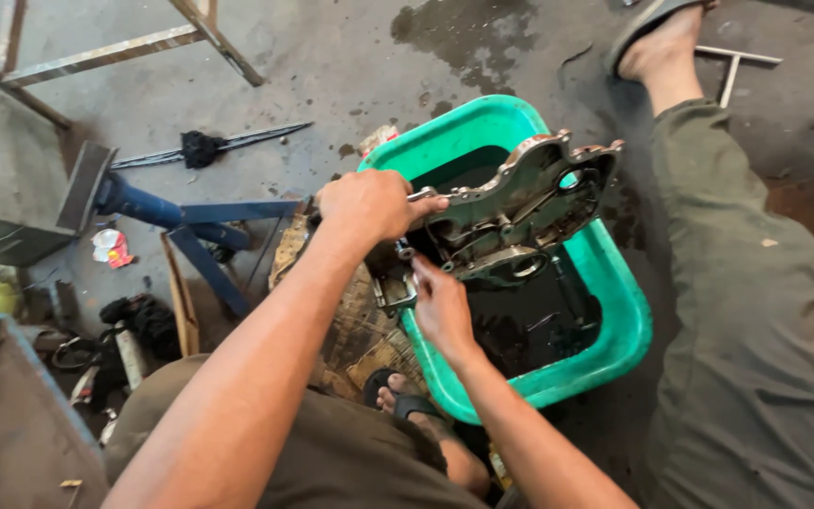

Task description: The person sits on the workshop floor with a green basin of dark liquid between their legs and scrubs a disassembled engine crankcase cover, holding the part with one hand while scrubbing its surfaces and cavities with a small brush by hand. They turn the part over to reach other sides and continue scrubbing as the liquid drips back into the basin.

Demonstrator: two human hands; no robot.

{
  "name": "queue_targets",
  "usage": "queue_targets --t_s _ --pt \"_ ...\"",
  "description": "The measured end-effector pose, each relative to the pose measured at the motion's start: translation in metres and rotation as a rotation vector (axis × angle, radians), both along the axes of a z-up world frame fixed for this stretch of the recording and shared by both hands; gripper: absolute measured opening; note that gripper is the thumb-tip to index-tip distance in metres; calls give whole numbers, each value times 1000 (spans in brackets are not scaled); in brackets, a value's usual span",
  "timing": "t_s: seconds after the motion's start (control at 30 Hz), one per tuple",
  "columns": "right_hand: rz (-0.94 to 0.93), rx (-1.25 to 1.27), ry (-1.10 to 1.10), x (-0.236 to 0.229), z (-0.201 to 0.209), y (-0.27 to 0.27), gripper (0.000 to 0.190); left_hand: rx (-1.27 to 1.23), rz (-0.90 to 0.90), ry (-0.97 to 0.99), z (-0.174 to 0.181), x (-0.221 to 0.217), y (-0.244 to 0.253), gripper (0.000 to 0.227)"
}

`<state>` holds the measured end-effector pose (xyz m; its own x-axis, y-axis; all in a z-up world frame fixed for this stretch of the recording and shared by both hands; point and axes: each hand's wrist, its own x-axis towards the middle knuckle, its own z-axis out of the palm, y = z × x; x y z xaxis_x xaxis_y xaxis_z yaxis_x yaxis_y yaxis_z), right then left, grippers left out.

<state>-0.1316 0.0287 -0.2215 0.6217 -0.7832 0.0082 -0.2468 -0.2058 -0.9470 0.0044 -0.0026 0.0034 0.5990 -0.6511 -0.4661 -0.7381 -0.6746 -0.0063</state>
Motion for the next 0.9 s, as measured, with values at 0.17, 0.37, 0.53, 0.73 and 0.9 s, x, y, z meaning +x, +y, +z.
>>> queue_targets --t_s 0.17,0.37,0.53,0.73,0.9 --pt "89 -7 96 12 5 2 45 4 7 -38 -3 4 2 83" --pt "187 338 -106 -11 -2 -9 70 34 -28 -12 -1 -3 -10 85" --pt "301 185 -12 -6 -1 -15 83 42 -2 1 -6 -5 -4 73" --pt "358 302 -55 -17 10 -11 90 -10 -4 -101 1 -11 7 72" --pt "328 683 69 -15 28 -12 83 -52 8 -57 -5 -19 14 70"
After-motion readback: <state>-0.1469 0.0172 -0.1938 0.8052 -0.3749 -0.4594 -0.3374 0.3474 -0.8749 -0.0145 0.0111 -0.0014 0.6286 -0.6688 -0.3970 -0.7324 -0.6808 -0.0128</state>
